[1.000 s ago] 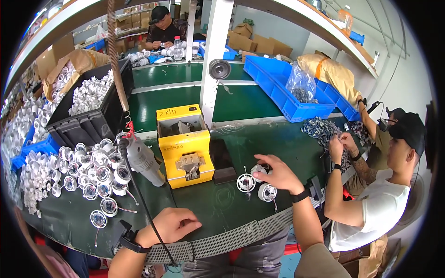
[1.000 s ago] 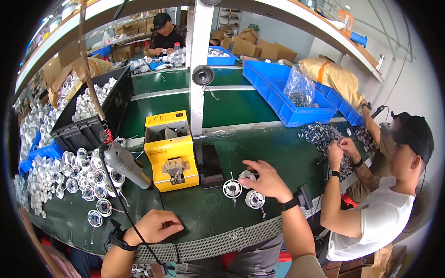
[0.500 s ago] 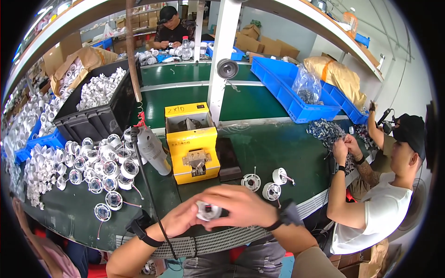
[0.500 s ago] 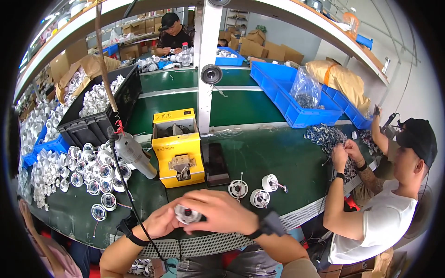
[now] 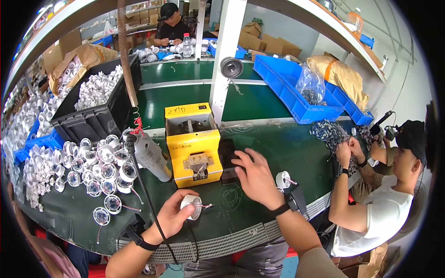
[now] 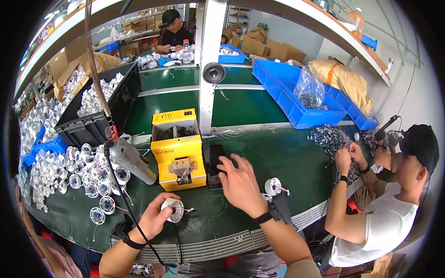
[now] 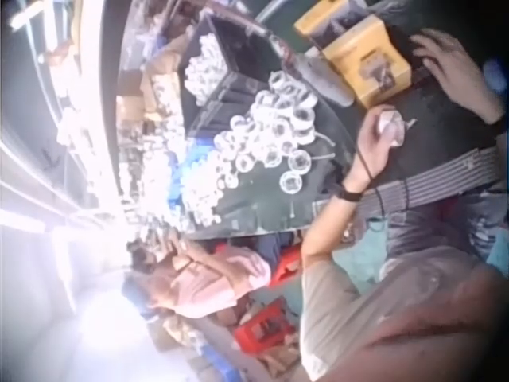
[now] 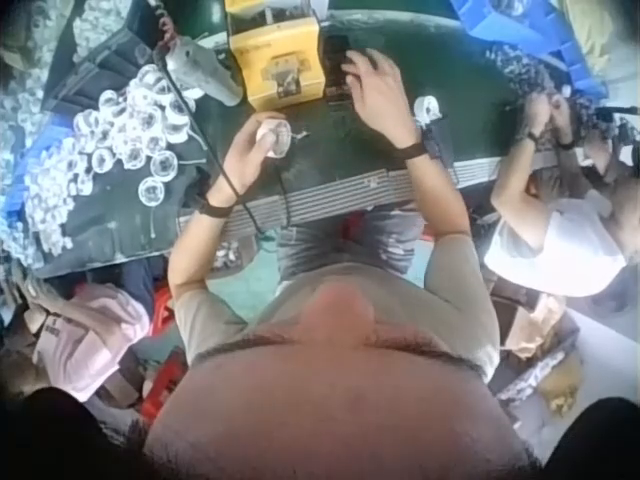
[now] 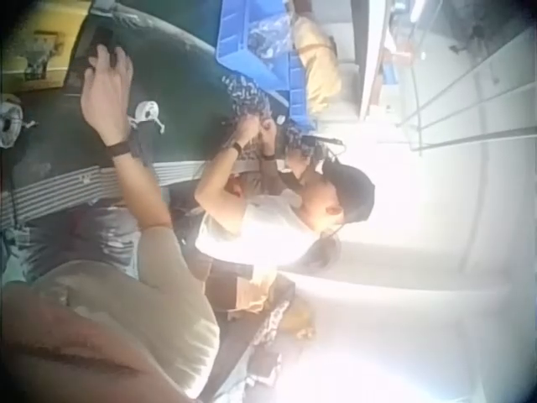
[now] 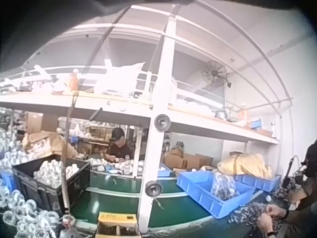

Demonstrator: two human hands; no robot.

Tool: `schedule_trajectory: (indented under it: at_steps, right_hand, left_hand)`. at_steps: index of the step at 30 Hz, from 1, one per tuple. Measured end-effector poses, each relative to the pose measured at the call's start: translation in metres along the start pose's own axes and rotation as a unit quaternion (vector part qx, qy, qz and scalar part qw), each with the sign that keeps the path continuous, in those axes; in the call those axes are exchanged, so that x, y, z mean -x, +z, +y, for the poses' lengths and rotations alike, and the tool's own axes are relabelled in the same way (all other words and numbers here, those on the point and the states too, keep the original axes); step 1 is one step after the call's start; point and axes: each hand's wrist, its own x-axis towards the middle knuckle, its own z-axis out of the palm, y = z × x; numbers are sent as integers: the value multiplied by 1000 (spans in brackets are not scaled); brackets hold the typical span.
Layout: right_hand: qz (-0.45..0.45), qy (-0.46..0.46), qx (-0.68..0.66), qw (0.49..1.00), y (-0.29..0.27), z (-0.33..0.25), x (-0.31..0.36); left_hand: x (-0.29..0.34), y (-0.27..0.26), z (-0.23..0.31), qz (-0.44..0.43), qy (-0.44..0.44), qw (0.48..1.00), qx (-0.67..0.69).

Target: Assembling small electronic components at a factory workbench using a motorized screwdriver.

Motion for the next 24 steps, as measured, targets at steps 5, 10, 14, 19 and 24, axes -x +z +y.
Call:
schedule_trajectory:
  at_steps: [5, 10, 14, 19, 24]
  right_hand:
    - [-107, -14, 101, 989, 12, 23, -10]
    - [-101, 8, 107, 989, 18, 30, -14]
    - [-96, 15, 94, 991, 20, 29, -15]
    - [-38, -12, 124, 991, 18, 23, -14]
    - [41, -19, -139, 989, 3, -31, -4]
  left_hand:
    - [-1, 0, -5, -23, 0, 1000, -8]
    - [0, 0, -1, -32, -1, 999, -19]
    - [1, -1, -2, -52, -4, 998, -40]
    - [-1, -1, -5, -52, -8, 998, -39]
    - [3, -5, -8, -25, -6, 999, -20]
